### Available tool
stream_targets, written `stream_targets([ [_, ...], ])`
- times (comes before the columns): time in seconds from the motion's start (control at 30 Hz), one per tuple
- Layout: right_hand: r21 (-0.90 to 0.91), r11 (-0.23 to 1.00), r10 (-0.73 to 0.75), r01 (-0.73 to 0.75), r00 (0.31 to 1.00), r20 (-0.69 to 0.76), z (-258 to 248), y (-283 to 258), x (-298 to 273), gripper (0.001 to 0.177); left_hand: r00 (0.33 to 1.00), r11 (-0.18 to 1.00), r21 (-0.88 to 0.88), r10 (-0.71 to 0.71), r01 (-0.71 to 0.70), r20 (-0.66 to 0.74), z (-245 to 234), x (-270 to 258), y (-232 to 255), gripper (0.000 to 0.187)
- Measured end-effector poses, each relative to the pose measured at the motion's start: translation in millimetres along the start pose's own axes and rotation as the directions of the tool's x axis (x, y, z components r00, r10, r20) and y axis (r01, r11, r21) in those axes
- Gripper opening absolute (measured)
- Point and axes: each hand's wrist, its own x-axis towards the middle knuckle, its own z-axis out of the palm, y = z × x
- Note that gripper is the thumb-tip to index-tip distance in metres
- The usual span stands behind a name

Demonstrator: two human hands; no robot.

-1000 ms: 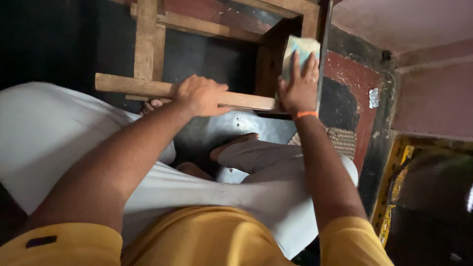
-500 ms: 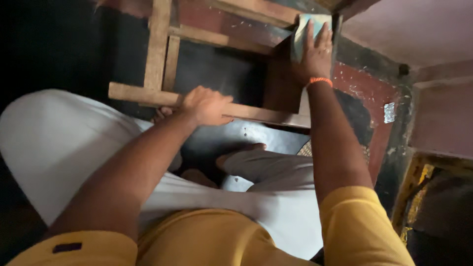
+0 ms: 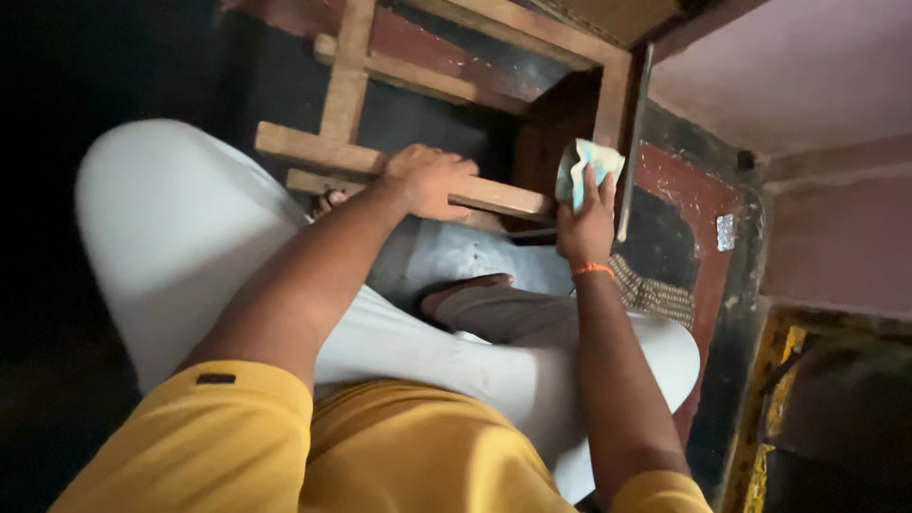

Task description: The person sits on the floor and wipes a dark rectangular tabletop with a cloth. They then flip the table upside down and continue wiping the wooden legs and frame with the same cloth.

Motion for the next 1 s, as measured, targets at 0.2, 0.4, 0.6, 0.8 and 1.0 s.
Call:
stream_targets([
  [0.2, 0.746, 0.453, 0.224, -0.488, 0.872, 0.435, -12, -13, -29, 0.045, 0.908, 0.959, -0.186, 0.126, -0.215, -0.399, 17, -28, 12, 0.082],
  [0.4, 0.613, -0.357, -0.197, -0.705, 0.698, 0.688, -36, -110, -46, 0.057, 0.979, 0.344, -0.939, -0.182, -0.025, -0.093, -10, -14, 18, 0.074],
  [0.6, 0.622, -0.238, -0.182, -0.746, 0.664, 0.726, -36, -161, -27, 0.091, 0.928, 0.494, -0.869, -0.339, 0.035, -0.156, -5, -67, -41, 0.037],
  [0.8, 0.777, 0.168, -0.221, -0.606, 0.745, 0.629, 14, -157, -20, 0.068, 0.584, 0.863, -0.498, -0.361, -0.087, -0.727, -2, -88, -94, 0.039],
  [1.0, 0.702, 0.712, -0.269, -0.026, 0.913, 0.307, 66, -158, -16, 0.065, 0.682, 0.880, -0.382, -0.465, 0.283, -0.565, -14, -120, -75, 0.040],
])
